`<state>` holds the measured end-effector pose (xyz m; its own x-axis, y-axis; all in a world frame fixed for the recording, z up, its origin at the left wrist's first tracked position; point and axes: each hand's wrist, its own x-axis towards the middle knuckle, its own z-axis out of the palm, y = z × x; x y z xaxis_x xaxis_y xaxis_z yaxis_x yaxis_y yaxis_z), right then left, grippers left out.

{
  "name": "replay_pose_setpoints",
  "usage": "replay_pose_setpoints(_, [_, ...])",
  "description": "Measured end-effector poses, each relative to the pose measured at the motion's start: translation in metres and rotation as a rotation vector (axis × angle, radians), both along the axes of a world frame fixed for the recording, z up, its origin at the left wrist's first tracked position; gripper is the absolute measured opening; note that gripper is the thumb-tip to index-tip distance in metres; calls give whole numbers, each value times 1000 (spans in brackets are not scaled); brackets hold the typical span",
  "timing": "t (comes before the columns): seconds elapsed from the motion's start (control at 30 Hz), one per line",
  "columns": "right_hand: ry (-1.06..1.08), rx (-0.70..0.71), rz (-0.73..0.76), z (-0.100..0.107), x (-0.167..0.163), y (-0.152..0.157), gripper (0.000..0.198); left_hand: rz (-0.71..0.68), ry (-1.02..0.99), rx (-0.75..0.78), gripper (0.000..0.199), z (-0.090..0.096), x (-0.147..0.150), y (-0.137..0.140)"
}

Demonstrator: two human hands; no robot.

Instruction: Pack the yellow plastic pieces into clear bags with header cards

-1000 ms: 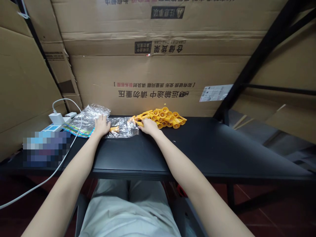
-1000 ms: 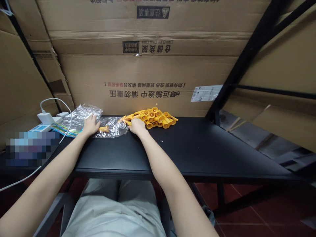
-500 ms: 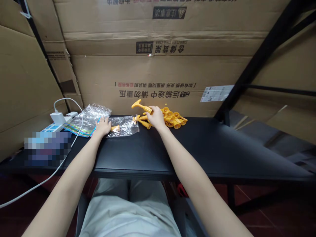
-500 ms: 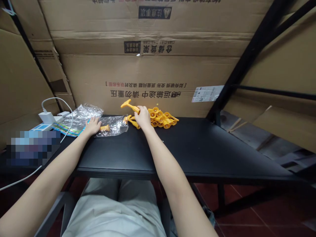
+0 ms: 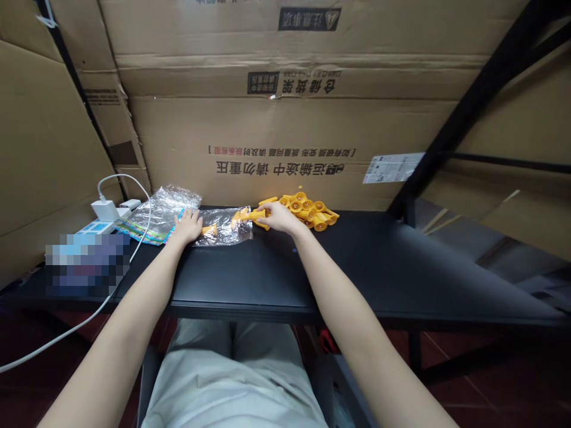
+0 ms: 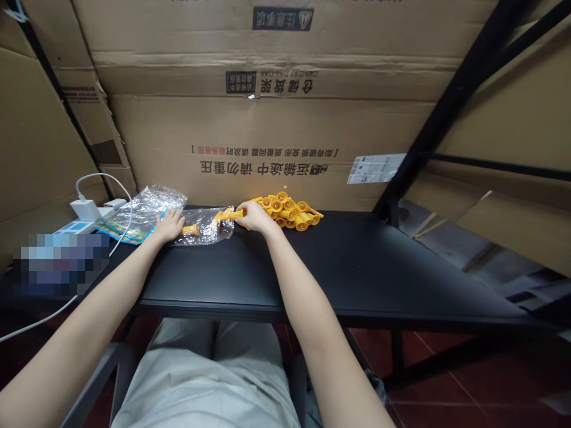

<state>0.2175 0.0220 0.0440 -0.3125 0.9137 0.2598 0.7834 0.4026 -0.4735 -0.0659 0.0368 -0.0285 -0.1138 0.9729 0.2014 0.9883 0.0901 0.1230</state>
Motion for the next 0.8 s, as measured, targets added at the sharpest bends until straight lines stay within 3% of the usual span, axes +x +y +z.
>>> replay_pose_setpoints(0.1, [95, -26, 30, -15, -11, 5, 30, -46, -12, -2, 59, 0, 0, -1])
replay_pose_setpoints(0.27, [303, -103, -47, -41, -37, 6, 31, -136, -59, -4, 60, 0, 1, -2])
replay_pose_setpoints(0.43, [544, -319, 127, -54, -51, 5, 29, -256, -109, -36, 60, -3, 9, -2])
replay_pose_setpoints(0.6, [573, -194, 246, -67, -52, 14, 27, -412, -129, -45, 61, -4, 26, -4])
replay_pose_setpoints(0.7, [551, -119, 176, -76, -55, 18, 21, -429, -106, -58, 61, -2, 33, -5])
replay_pose_setpoints(0.8, [578, -171, 140, -77, -58, 13, 24, -417, -71, -93, 61, 1, 36, -8])
